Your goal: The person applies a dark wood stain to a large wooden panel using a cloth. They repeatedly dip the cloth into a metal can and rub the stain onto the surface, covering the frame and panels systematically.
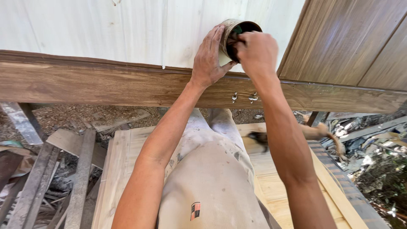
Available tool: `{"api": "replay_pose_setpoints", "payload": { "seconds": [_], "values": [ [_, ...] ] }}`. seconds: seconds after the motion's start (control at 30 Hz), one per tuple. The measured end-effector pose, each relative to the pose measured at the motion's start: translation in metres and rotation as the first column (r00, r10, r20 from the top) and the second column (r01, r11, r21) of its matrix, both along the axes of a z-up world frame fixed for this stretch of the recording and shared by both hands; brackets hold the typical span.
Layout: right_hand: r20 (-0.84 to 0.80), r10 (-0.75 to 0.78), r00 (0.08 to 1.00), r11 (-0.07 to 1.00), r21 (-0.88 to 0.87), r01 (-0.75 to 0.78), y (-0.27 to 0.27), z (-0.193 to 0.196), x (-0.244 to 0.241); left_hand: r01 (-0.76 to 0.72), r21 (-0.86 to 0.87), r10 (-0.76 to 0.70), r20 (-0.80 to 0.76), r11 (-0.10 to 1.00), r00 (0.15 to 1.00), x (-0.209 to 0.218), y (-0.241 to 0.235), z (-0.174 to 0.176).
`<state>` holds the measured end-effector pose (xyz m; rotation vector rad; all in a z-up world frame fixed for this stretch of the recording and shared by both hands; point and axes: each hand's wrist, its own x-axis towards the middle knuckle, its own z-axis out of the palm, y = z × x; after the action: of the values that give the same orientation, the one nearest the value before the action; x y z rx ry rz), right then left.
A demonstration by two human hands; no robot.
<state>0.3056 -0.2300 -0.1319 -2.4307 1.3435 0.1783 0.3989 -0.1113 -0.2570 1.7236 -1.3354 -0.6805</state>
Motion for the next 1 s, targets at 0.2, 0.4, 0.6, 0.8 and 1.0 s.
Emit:
{"api": "replay_pose_setpoints", "payload": {
  "seconds": [0.2, 0.4, 0.6, 0.8, 1.0],
  "values": [
    [0.363, -0.773, 0.521, 0.606, 0.667, 0.434, -0.004, 0.016, -0.072, -0.041, -0.083, 0.038, -0.04, 0.996, 0.999, -0.009, -0.011, -0.011],
    [0.266, -0.961, 0.078, 0.274, 0.956, 0.102, 0.01, -0.033, -0.123, -0.01, -0.144, 0.006, -0.031, 0.99, 1.0, -0.001, -0.012, -0.016],
    [0.083, -0.997, -0.005, 0.083, 0.976, -0.199, 0.024, -0.058, -0.152, -0.044, -0.155, 0.043, -0.013, 0.987, 0.999, 0.02, -0.014, -0.016],
    [0.261, -0.827, 0.497, 0.399, 0.896, 0.194, -0.007, -0.055, -0.177, -0.308, -0.129, 0.319, 0.075, 0.943, 0.945, 0.067, -0.024, -0.029],
    [0.233, 0.323, 0.917, 0.921, 0.147, -0.362, -0.045, -0.062, -0.151, -0.559, -0.232, 0.6, 0.183, 0.796, 0.779, 0.107, -0.023, -0.059]
  ]
}}
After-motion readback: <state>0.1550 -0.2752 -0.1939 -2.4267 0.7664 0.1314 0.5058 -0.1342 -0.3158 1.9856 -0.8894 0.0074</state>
